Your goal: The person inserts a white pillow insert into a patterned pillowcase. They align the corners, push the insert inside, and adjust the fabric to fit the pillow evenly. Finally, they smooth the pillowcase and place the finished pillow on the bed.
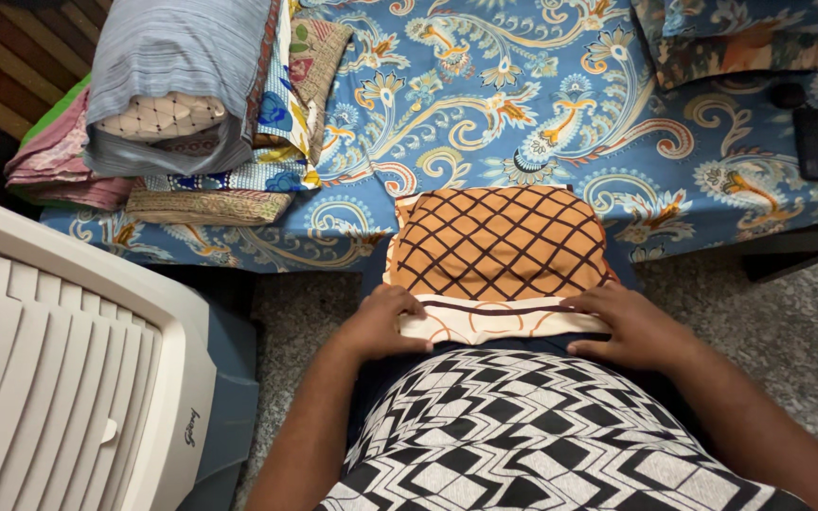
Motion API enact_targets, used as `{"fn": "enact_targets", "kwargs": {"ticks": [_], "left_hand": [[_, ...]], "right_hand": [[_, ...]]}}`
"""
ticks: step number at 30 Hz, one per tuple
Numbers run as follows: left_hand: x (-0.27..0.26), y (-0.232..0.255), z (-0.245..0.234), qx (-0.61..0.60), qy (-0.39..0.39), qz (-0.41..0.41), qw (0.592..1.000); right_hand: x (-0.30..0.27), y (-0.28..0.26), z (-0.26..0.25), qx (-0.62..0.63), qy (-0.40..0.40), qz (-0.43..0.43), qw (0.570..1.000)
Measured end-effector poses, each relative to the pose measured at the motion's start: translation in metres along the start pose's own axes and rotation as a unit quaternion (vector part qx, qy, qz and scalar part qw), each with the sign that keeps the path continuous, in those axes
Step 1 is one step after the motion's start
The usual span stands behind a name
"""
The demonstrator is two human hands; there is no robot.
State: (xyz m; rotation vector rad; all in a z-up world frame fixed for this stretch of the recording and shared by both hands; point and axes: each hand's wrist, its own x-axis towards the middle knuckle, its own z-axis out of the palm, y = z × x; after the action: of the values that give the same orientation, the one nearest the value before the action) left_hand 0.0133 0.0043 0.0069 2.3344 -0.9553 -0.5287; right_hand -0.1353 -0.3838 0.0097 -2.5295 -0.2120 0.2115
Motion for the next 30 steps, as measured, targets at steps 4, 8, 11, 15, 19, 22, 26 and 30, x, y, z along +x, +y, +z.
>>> {"fn": "enact_targets", "kwargs": {"ticks": [4, 8, 11, 15, 19, 22, 26, 30], "left_hand": [[-0.002, 0.008, 0.001, 0.01, 0.0, -0.001, 1.0], [0.001, 0.005, 0.007, 0.005, 0.074, 0.025, 0.997], [0.007, 0.005, 0.009, -0.021, 0.129, -0.022, 0.991], [0.007, 0.016, 0.009, -0.106, 0.262, -0.002, 0.959], [0.008, 0.026, 0.002, -0.136, 0.311, 0.007, 0.94], [0.006, 0.033, -0.01, -0.166, 0.314, 0.022, 0.935], [-0.002, 0.05, -0.035, -0.14, 0.343, 0.076, 0.926], [-0.012, 0.075, -0.067, -0.161, 0.35, 0.09, 0.918]], "right_hand": [[0.004, 0.002, 0.005, -0.072, 0.043, -0.041, 0.996], [0.002, 0.005, 0.012, 0.031, 0.168, -0.05, 0.984], [0.001, 0.007, 0.018, -0.015, 0.191, 0.117, 0.974], [0.004, 0.01, 0.014, 0.037, 0.277, 0.102, 0.955], [0.009, 0.012, 0.001, 0.102, 0.314, 0.048, 0.943], [0.006, 0.003, -0.017, 0.113, 0.328, 0.036, 0.937], [-0.005, -0.019, -0.048, 0.098, 0.361, 0.0, 0.927], [-0.02, -0.043, -0.081, 0.062, 0.384, -0.042, 0.92]]}}
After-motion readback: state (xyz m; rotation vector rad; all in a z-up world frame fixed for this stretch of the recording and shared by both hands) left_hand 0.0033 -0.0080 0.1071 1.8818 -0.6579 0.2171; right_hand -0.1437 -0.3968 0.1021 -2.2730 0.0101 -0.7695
